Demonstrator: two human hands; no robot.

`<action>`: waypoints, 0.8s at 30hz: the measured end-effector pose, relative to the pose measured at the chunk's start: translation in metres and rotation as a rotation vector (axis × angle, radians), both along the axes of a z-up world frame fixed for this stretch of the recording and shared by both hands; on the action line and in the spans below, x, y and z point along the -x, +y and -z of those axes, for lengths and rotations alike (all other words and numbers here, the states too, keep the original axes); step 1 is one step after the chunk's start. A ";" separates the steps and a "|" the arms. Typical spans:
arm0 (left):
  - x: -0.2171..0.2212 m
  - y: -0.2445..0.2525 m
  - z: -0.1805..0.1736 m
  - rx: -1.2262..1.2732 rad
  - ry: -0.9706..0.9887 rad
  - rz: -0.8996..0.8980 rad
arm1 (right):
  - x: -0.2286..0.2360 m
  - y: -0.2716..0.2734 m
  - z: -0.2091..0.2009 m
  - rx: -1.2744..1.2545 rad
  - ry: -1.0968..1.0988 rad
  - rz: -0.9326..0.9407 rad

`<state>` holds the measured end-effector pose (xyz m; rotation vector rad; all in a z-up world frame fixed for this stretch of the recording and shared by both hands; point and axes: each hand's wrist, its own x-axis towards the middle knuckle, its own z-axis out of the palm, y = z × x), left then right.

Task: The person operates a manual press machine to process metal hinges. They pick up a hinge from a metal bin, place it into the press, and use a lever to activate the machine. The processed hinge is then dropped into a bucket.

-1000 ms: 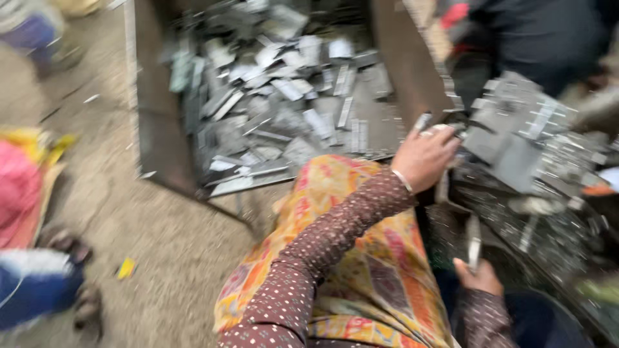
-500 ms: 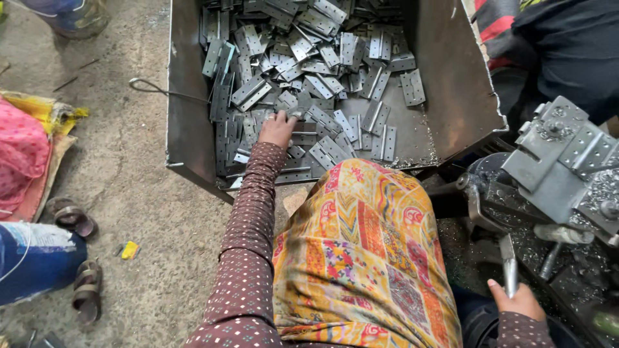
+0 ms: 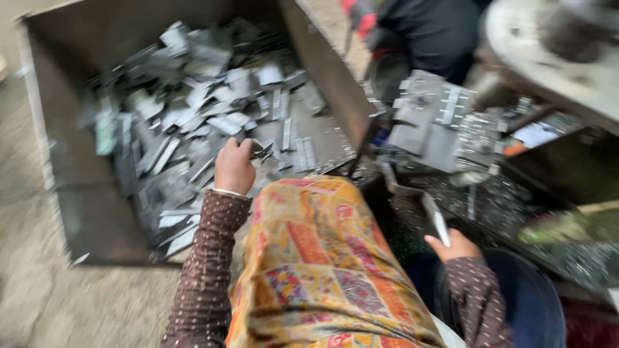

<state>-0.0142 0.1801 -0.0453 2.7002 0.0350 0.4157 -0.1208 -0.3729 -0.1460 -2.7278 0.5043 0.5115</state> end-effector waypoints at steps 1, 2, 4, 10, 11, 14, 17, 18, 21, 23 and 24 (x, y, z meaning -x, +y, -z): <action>-0.009 -0.027 -0.021 0.107 -0.057 0.098 | 0.003 0.003 -0.002 0.006 -0.007 0.024; -0.016 -0.057 -0.038 0.212 -0.108 0.184 | 0.002 0.007 -0.003 0.007 -0.012 0.034; -0.027 -0.121 -0.062 0.384 -0.188 0.306 | 0.001 0.013 -0.005 0.014 -0.001 0.046; -0.053 -0.286 -0.057 0.091 -0.231 0.372 | 0.005 0.022 -0.009 -0.003 -0.003 0.064; -0.050 -0.300 -0.051 -0.011 -0.300 0.383 | 0.006 0.022 -0.009 0.006 -0.005 0.066; -0.035 -0.324 -0.036 -0.203 -0.190 0.416 | 0.000 0.021 -0.009 0.026 -0.016 0.051; -0.007 -0.339 -0.020 -0.259 -0.251 0.463 | 0.003 0.022 -0.007 0.034 0.070 0.073; -0.005 -0.344 -0.016 -0.265 -0.333 0.478 | 0.001 0.022 -0.006 0.034 0.055 0.063; -0.014 -0.358 -0.008 -0.319 -0.084 0.521 | -0.002 0.020 0.000 0.024 0.012 0.047; -0.032 -0.369 -0.005 -0.352 -0.083 0.468 | 0.002 0.012 0.008 0.010 -0.016 0.054; -0.040 -0.372 -0.005 -0.368 -0.087 0.442 | 0.003 0.008 0.014 0.023 -0.020 0.048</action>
